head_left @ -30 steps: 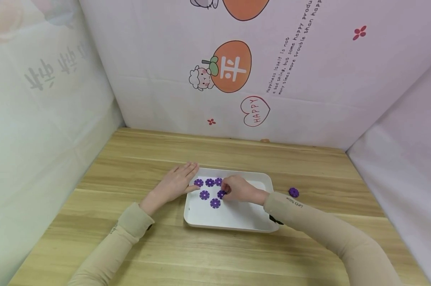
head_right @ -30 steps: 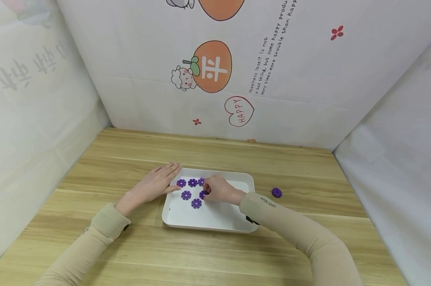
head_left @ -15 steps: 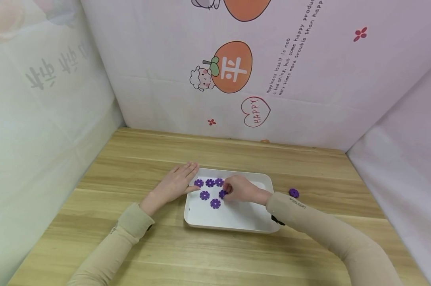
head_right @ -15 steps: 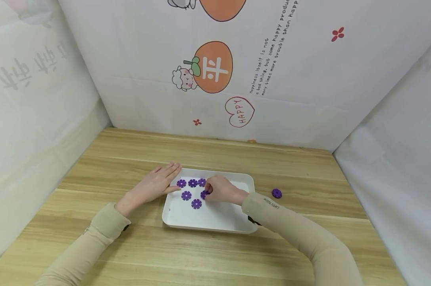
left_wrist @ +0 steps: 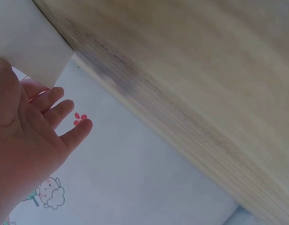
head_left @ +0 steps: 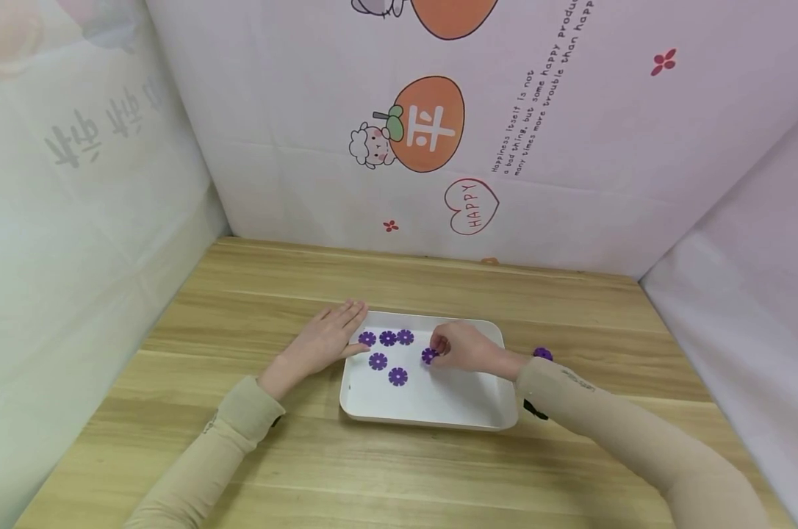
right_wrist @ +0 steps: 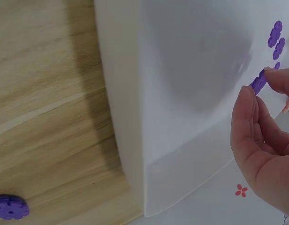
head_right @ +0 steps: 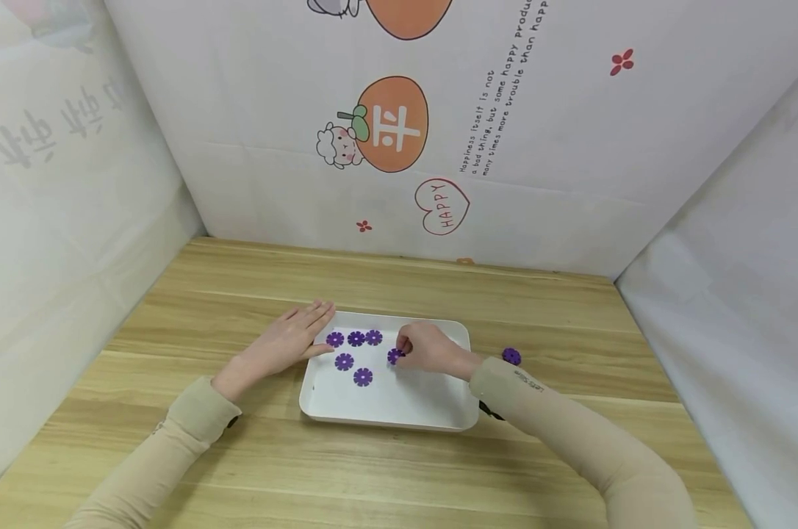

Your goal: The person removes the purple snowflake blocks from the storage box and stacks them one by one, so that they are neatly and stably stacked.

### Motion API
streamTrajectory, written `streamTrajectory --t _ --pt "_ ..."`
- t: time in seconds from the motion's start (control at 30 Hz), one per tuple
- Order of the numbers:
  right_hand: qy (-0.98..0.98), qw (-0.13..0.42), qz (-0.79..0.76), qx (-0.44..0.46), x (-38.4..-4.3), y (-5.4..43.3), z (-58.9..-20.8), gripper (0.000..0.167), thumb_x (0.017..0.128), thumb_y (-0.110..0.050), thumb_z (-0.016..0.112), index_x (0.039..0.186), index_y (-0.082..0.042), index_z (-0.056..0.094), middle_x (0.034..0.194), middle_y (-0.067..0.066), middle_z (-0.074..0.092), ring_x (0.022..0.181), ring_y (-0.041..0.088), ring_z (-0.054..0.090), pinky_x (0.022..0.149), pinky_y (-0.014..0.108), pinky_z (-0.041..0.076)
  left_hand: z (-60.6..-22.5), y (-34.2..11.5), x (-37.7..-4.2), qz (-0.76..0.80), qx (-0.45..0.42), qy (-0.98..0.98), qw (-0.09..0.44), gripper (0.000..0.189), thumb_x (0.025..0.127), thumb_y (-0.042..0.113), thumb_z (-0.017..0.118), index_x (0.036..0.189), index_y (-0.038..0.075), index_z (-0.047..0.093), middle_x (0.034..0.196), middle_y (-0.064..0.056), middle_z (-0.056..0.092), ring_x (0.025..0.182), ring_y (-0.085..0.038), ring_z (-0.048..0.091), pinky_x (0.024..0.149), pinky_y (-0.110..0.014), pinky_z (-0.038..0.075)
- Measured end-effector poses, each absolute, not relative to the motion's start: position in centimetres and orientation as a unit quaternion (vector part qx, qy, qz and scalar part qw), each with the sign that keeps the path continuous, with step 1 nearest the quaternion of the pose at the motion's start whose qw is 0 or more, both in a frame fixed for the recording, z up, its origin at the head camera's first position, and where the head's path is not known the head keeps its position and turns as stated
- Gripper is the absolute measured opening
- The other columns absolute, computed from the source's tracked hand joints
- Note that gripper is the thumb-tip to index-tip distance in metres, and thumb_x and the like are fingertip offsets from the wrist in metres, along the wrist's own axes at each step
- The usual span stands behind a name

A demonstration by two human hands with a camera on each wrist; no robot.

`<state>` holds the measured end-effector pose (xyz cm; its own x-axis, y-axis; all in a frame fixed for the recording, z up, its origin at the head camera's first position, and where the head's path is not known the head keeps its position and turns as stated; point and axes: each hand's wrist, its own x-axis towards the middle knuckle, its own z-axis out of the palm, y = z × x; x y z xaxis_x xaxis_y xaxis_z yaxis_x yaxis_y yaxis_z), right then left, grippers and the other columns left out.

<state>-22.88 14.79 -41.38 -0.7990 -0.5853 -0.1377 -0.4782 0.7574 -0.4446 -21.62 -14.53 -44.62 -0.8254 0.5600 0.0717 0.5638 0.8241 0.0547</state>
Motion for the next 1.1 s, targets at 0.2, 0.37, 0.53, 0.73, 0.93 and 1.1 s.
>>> streamTrajectory --t 0.2,0.37,0.53,0.73,0.93,1.1 --pt "0.927 0.118 -0.204 -0.291 -22.5 16.3 -40.7 0.018 0.079 -0.012 0.079 0.092 -0.002 0.07 0.088 0.008 0.073 0.08 0.014 0.066 0.074 0.026 0.058 -44.7 -14.5 -21.6 -0.034 -0.296 -0.954 0.032 0.078 0.099 0.057 0.044 0.155 0.004 0.028 0.161 -0.014 0.031 0.15 -0.032 0.031 0.122 -0.054 0.03" --pt "0.932 0.117 -0.209 -0.273 -22.6 17.4 -40.5 0.017 0.081 -0.013 0.078 0.093 -0.003 0.07 0.087 0.007 0.072 0.079 0.013 0.065 0.072 0.024 0.057 -44.6 -14.5 -21.5 -0.035 -0.298 -0.953 0.031 0.079 0.099 0.057 0.044 0.155 0.003 0.028 0.161 -0.014 0.03 0.15 -0.033 0.031 0.122 -0.054 0.03" --pt "0.928 0.116 -0.233 -0.266 -22.5 18.4 -40.1 0.015 0.082 -0.009 0.078 0.092 -0.001 0.07 0.086 0.008 0.072 0.08 0.014 0.065 0.072 0.026 0.058 -44.7 -14.4 -21.6 -0.038 -0.298 -0.953 0.032 0.078 0.099 0.055 0.046 0.154 0.003 0.029 0.161 -0.015 0.03 0.15 -0.033 0.032 0.122 -0.054 0.03" --pt "0.923 0.091 -0.254 -0.273 -22.6 19.8 -39.9 0.013 0.079 -0.005 0.077 0.088 0.0 0.069 0.082 0.007 0.072 0.076 0.012 0.064 0.069 0.025 0.058 -44.6 -14.4 -21.6 -0.033 -0.299 -0.953 0.034 0.078 0.099 0.056 0.045 0.154 0.002 0.029 0.161 -0.015 0.032 0.15 -0.033 0.032 0.123 -0.053 0.03" --pt "0.924 0.091 -0.27 -0.257 -22.5 21.0 -39.7 0.012 0.081 -0.005 0.076 0.089 0.0 0.069 0.084 0.009 0.072 0.076 0.012 0.064 0.069 0.023 0.056 -44.4 -14.4 -21.6 -0.028 -0.299 -0.953 0.031 0.079 0.099 0.056 0.045 0.154 0.002 0.029 0.161 -0.015 0.031 0.149 -0.034 0.032 0.122 -0.053 0.03" --pt "0.933 0.094 -0.254 -0.237 -22.4 22.1 -39.4 0.013 0.082 -0.007 0.077 0.091 -0.001 0.069 0.086 0.008 0.071 0.077 0.013 0.063 0.069 0.02 0.054 -44.3 -14.4 -21.4 -0.03 -0.3 -0.953 0.033 0.078 0.099 0.055 0.047 0.153 0.001 0.031 0.161 -0.016 0.032 0.149 -0.034 0.034 0.121 -0.055 0.032"
